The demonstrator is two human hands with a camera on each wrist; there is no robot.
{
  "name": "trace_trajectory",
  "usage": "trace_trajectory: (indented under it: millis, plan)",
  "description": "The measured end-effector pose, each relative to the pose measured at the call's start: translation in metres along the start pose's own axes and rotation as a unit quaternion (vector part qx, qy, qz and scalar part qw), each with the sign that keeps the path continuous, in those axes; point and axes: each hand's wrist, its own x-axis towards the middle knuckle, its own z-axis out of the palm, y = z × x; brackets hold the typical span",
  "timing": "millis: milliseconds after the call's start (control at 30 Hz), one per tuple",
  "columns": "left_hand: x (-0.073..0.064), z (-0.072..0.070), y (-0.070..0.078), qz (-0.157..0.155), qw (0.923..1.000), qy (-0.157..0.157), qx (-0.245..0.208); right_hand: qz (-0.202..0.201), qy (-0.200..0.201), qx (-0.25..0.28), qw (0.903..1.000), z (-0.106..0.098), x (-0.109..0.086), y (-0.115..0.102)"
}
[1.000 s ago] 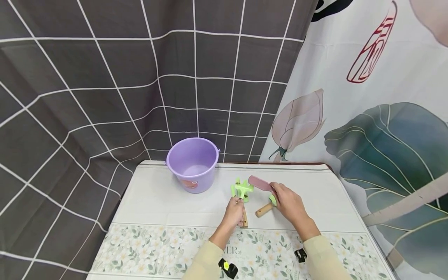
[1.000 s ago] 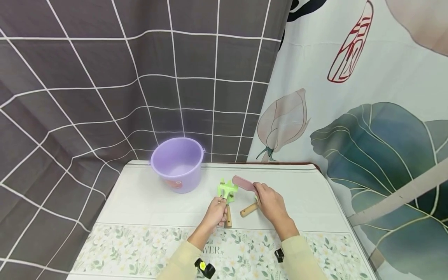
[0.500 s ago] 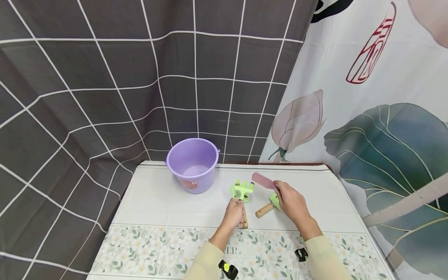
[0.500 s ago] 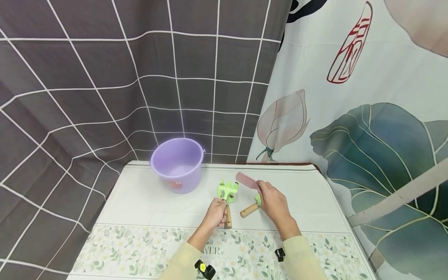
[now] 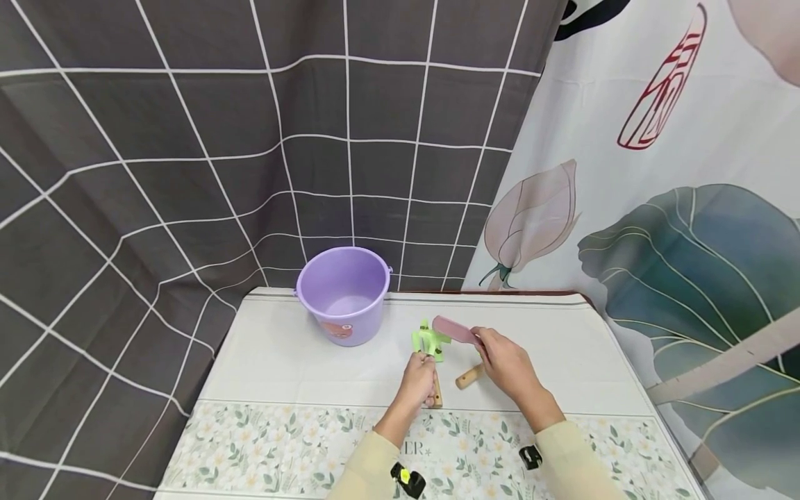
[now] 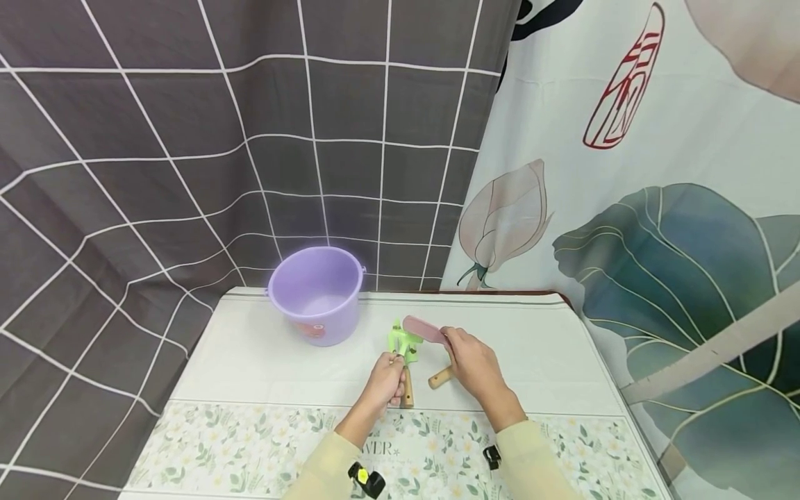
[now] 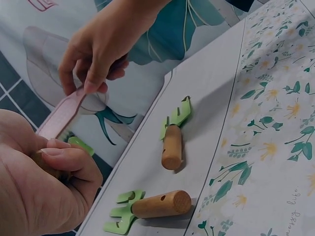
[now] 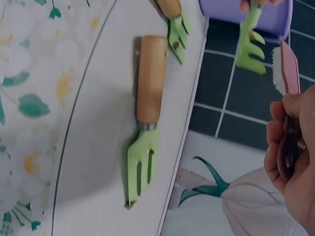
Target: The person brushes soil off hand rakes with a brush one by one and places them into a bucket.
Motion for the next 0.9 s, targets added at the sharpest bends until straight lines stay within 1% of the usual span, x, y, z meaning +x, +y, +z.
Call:
trace_trajectory:
  millis: [267,433,567,733,900]
  plan:
    - [-0.001,0.0,0.002,0.0,1.0,-0.003,-0.003,-0.019,-0.016,-0.024,0.9994,0.013,0.003,-0.013]
    - [-0.003,0.002,0.004,0.003,1.0,-0.005,-0.002,-0.028,-0.016,-0.034,0.9989,0.021,0.002,-0.016]
    - [-0.003,0.004,0.003,0.005,1.0,-0.006,0.003,-0.024,-0.014,-0.04,0.9988,0.025,0.0,-0.016]
    - [-0.005,0.004,0.003,0.003,0.9999,-0.015,0.004,-0.009,-0.015,-0.042,0.999,0.028,-0.001,-0.016]
    - [-0.008,0.004,0.003,0.001,0.9998,-0.021,0.001,0.004,-0.001,-0.054,0.9985,0.029,-0.002,-0.014]
